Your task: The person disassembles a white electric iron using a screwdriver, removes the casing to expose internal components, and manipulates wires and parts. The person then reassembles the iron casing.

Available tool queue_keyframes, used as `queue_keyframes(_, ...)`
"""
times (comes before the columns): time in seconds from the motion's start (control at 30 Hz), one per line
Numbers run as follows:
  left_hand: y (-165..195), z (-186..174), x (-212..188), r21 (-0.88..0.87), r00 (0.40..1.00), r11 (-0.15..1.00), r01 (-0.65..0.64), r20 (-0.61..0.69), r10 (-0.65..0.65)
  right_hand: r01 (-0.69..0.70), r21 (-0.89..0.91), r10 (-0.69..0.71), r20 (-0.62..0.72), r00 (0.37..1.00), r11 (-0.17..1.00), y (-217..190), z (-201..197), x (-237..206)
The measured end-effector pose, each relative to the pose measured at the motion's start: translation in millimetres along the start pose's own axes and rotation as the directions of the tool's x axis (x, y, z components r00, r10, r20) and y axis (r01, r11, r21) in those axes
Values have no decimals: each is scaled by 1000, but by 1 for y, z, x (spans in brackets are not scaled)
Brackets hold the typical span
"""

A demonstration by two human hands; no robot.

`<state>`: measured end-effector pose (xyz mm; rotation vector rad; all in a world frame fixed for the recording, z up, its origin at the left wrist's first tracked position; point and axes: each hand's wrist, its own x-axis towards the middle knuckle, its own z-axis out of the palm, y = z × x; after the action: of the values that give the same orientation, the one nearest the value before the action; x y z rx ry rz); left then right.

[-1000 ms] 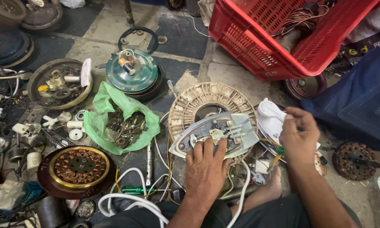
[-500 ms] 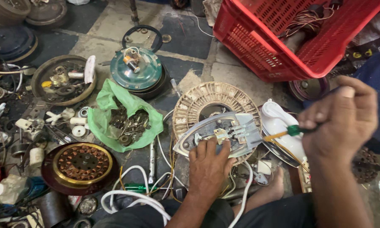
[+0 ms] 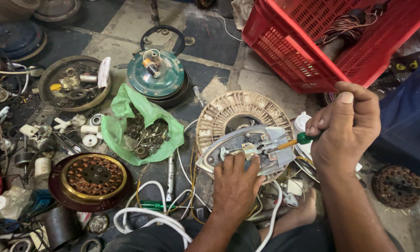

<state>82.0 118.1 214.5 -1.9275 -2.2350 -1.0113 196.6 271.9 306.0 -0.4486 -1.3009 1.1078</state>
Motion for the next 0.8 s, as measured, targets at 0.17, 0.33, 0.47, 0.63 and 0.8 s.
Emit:
queue_keyframes(0.17,0,1,0,-11,1000,1000,3,3,-3,3,-18,-3,-24,1000,1000,0,2,-1)
queue_keyframes(0.33,0,2,-1,-15,1000,1000,5,-6,-5,50,-170,-67,-98,993,984,0,15,-4)
queue_keyframes(0.47,0,2,0,-22,1000,1000,6,-5,-6,38,-219,-60,-95,994,975,0,21,-3)
queue_keyframes(0.63,1,1,0,-5,1000,1000,9,-7,-9,43,-190,-59,-81,995,981,1,20,1)
queue_keyframes(0.8,2,-1,0,-19,1000,1000,7,0,-7,64,-154,-77,-84,993,986,6,19,4)
